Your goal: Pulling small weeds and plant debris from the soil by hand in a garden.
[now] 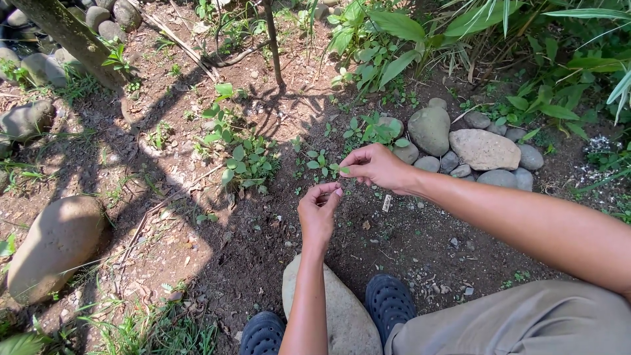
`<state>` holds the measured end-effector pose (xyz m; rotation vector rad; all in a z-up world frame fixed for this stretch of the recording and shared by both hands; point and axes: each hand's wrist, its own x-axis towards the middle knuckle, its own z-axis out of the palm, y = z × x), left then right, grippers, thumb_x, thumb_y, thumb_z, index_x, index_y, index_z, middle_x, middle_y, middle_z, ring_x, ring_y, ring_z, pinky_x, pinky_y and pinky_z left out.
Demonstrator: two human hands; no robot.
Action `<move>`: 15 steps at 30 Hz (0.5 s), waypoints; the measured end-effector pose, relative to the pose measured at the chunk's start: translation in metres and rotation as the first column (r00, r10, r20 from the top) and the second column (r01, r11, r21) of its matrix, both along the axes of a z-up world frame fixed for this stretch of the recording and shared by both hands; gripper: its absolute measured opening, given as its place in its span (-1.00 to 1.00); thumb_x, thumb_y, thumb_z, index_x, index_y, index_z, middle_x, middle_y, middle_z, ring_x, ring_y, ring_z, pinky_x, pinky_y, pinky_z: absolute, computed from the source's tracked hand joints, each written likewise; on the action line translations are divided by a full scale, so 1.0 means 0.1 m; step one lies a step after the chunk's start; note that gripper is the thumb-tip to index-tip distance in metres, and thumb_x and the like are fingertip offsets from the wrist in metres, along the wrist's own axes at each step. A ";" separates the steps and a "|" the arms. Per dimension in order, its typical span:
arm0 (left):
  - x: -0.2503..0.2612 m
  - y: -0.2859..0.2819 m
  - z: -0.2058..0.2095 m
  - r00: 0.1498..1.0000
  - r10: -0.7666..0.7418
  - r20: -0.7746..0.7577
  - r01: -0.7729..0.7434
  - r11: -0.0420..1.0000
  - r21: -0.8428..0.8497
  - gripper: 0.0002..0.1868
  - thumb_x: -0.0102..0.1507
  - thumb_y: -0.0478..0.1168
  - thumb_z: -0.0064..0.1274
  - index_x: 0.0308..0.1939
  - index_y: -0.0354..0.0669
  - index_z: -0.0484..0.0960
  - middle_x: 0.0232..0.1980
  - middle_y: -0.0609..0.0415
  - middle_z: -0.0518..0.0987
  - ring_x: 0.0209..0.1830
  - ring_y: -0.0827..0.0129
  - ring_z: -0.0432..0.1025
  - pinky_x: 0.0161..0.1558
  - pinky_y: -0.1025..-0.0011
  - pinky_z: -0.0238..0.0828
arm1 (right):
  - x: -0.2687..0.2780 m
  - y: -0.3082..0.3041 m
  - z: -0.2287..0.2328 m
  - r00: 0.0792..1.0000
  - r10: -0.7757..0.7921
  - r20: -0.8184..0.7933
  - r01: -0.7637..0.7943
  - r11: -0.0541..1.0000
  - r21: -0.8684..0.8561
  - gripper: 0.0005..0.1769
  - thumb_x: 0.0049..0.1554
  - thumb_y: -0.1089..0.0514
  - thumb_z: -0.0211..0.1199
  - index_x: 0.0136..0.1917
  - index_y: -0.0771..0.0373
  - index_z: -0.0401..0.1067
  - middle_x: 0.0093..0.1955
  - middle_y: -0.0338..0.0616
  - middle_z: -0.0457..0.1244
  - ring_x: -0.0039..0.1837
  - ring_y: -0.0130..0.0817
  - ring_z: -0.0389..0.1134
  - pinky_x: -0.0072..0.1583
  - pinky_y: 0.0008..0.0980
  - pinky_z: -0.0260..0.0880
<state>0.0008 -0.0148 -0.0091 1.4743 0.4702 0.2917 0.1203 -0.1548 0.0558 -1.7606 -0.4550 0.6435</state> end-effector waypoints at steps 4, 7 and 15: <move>0.01 -0.02 0.07 0.999 -0.023 0.027 0.024 0.999 -0.032 -0.67 0.14 -0.28 0.34 -0.01 -0.17 0.76 -0.11 0.00 0.69 -0.25 0.46 0.49 -0.18 0.49 0.45 | -0.02 0.01 -0.03 1.000 0.009 -0.002 -0.009 1.000 -0.010 -0.84 0.08 0.28 0.44 -0.03 0.34 0.62 -0.34 -0.16 0.28 -0.35 -0.55 0.29 -0.41 -0.69 0.33; 0.02 -0.04 0.07 0.998 -0.006 0.061 0.008 0.999 -0.037 -0.76 0.22 -0.23 0.30 -0.06 -0.18 0.78 -0.19 0.03 0.63 -0.28 0.50 0.43 -0.20 0.49 0.42 | -0.04 0.02 -0.04 1.000 0.016 -0.016 -0.016 1.000 -0.001 -0.82 0.06 0.28 0.44 -0.02 0.34 0.62 -0.34 -0.17 0.29 -0.35 -0.55 0.29 -0.40 -0.70 0.33; -0.01 -0.01 0.00 0.999 -0.028 0.032 0.026 0.998 0.052 -0.83 0.20 -0.26 0.30 -0.12 -0.07 0.83 -0.25 0.05 0.60 -0.31 0.50 0.44 -0.24 0.51 0.42 | 0.00 -0.02 -0.02 1.000 -0.010 0.007 0.010 1.000 -0.011 -0.85 0.08 0.29 0.43 -0.04 0.33 0.62 -0.34 -0.16 0.29 -0.35 -0.55 0.29 -0.41 -0.68 0.34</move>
